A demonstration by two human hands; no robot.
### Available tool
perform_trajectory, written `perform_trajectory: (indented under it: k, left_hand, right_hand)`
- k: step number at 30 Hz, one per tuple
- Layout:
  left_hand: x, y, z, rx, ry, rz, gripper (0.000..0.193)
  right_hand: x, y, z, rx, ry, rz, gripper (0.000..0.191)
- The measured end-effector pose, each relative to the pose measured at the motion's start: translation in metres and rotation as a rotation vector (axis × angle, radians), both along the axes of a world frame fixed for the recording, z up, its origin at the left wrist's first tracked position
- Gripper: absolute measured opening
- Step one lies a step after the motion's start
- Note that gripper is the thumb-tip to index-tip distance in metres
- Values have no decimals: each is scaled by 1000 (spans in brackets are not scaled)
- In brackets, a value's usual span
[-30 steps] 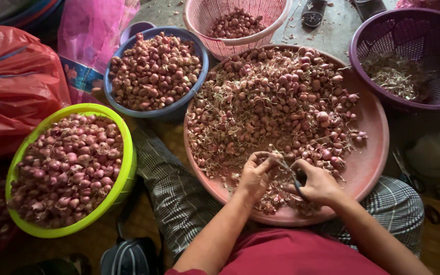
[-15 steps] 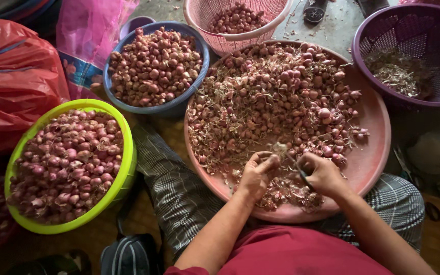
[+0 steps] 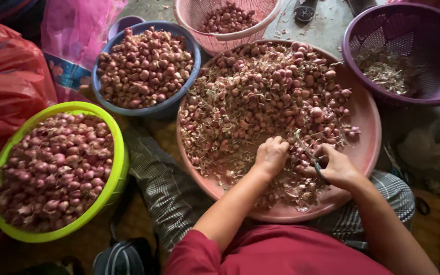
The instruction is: The person sits on the floor trimming dried roots and stems off shallots with scissors, working one shallot at a time from a large pink tray. Trimmed shallots are placed into a green basket beside them, while untrimmed shallots fill surrounding baskets.
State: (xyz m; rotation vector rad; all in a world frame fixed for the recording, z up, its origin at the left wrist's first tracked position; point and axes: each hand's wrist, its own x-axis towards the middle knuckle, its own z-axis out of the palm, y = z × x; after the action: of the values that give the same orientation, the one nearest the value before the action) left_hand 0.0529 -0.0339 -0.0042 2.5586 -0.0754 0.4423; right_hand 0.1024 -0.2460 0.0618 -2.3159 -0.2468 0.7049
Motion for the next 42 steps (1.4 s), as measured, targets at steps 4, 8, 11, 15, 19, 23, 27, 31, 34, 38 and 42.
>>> perform_trajectory:
  k: [4, 8, 11, 15, 19, 23, 27, 31, 34, 38, 42]
  left_hand:
    - [-5, 11, -10, -356, 79, 23, 14]
    - [-28, 21, -11, -1191, 396, -9, 19]
    - [-49, 19, -7, -1433, 437, -117, 19]
    - [-62, 15, -4, -1520, 441, -136, 23]
    - [-63, 16, -10, -1664, 371, -52, 26]
    - [-60, 21, -15, -1728, 308, -27, 30]
    - [-58, 23, -16, -1799, 182, 5, 31]
    - [-59, 21, -14, -1737, 134, 51, 26]
    - [-59, 20, -13, -1697, 153, -16, 24]
    - [-59, 18, -11, -1677, 156, -34, 25]
    - [-61, 20, -9, -1726, 194, -30, 21]
  right_hand:
    - [-4, -8, 2, 64, -23, -45, 61]
    - [-17, 15, -9, 689, 58, -47, 65]
    - [-24, 35, -18, 855, 164, -54, 59]
    - [-26, 43, -14, 784, 164, -20, 51]
    - [-17, 39, 6, 616, 178, -217, 58]
    - [-9, 26, 18, -56, 55, 99, 46]
    - [-12, 18, 14, 60, 104, 159, 53]
    - [-23, 22, 8, 35, 53, 229, 54]
    - [-26, 26, 8, 22, 26, 272, 53]
    - [-26, 28, 6, 151, 73, 228, 47]
    - [-26, 25, -1, 218, 158, 175, 41]
